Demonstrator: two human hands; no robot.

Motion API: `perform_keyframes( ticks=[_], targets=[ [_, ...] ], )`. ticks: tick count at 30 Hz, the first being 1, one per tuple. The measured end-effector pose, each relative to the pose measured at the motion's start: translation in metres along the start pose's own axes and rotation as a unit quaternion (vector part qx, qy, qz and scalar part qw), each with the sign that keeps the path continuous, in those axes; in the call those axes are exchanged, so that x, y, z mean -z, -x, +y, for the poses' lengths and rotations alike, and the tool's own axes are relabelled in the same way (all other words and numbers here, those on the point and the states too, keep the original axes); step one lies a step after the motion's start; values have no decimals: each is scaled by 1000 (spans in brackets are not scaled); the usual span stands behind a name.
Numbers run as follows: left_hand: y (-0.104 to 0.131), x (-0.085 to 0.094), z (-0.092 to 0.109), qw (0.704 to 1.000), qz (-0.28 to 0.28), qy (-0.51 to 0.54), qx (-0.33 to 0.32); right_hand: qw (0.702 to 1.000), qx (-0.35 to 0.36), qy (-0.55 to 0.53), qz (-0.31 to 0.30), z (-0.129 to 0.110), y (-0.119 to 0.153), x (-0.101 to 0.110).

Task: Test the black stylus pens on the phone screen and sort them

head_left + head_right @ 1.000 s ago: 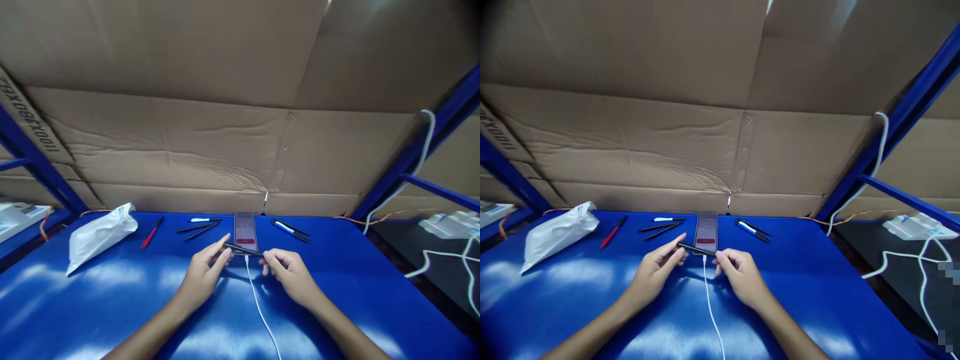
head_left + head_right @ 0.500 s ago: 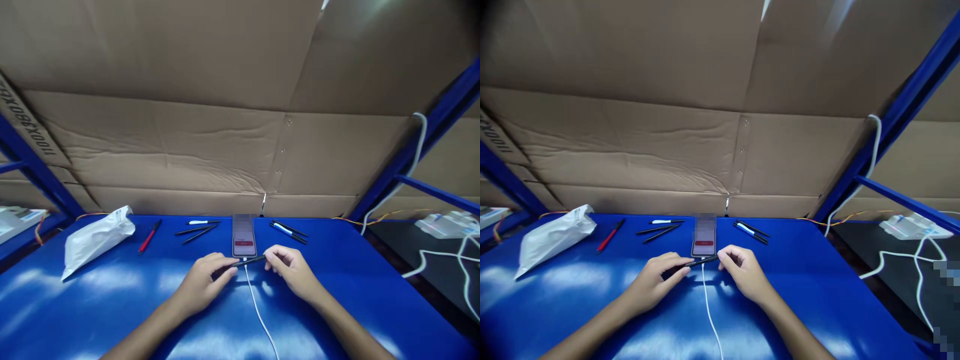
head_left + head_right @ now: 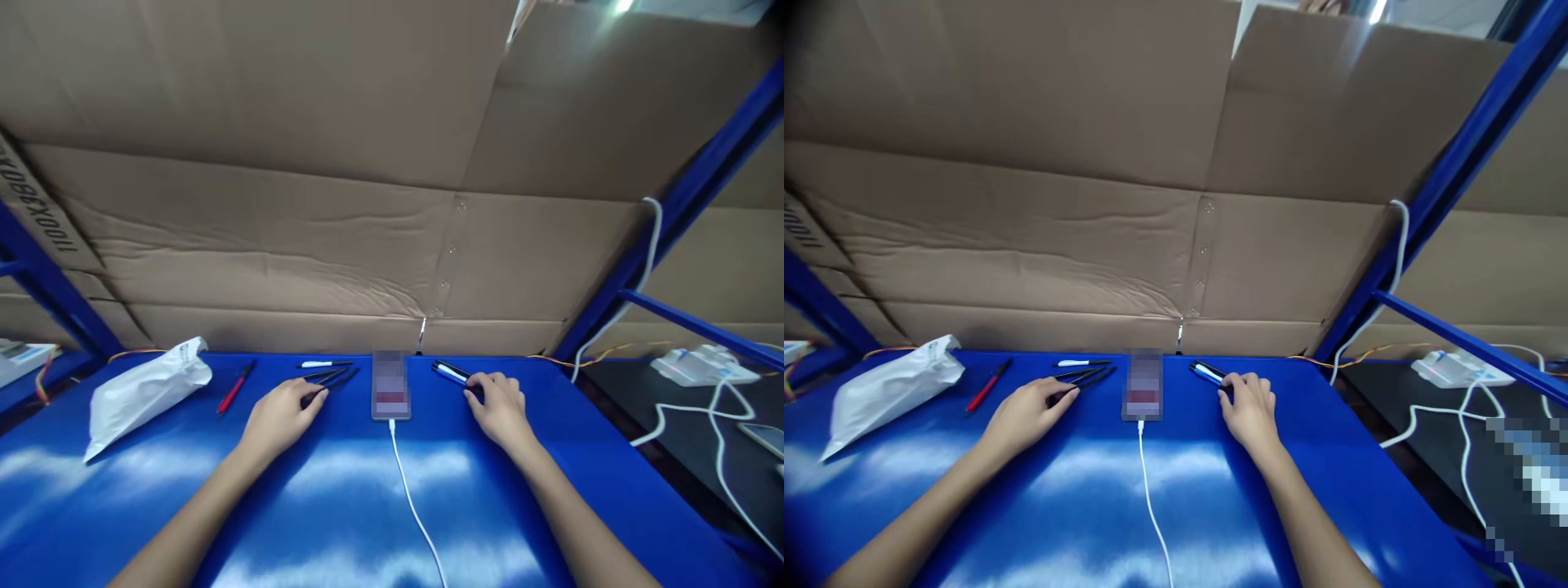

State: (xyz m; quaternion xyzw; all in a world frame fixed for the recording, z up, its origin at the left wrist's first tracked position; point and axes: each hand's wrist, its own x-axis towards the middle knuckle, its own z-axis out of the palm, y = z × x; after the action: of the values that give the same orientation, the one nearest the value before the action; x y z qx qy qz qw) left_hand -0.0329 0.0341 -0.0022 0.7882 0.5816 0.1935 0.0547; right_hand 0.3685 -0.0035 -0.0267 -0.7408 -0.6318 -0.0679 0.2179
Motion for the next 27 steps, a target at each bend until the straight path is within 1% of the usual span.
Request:
perform_keyframes(
  ticks=[7,10,13,16,19,24,27],
  targets=[
    [-1,5,-7,998,6,-56,15,1000,-11,13,-7,2,-1,1],
    [-1,3,-8,998,9,-69,12,1000,0,3,-8,2,-2,4],
    [0,0,-7,997,27,-74,6,1000,2,-1,0,1,-2,7],
    [1,-3,-3,997,43,-59,-11,1000,4,14,-6,2,-2,7],
    [2,-5,2,998,39,-28,-30,1000,6,23,-11,5,-2,5],
    [4,-5,12,998,36,16,-49,999,-20,27,-24,7,-4,2],
    [7,-6,18,997,34,39,-66,999,-10,18,-35,6,-4,2]
  ],
)
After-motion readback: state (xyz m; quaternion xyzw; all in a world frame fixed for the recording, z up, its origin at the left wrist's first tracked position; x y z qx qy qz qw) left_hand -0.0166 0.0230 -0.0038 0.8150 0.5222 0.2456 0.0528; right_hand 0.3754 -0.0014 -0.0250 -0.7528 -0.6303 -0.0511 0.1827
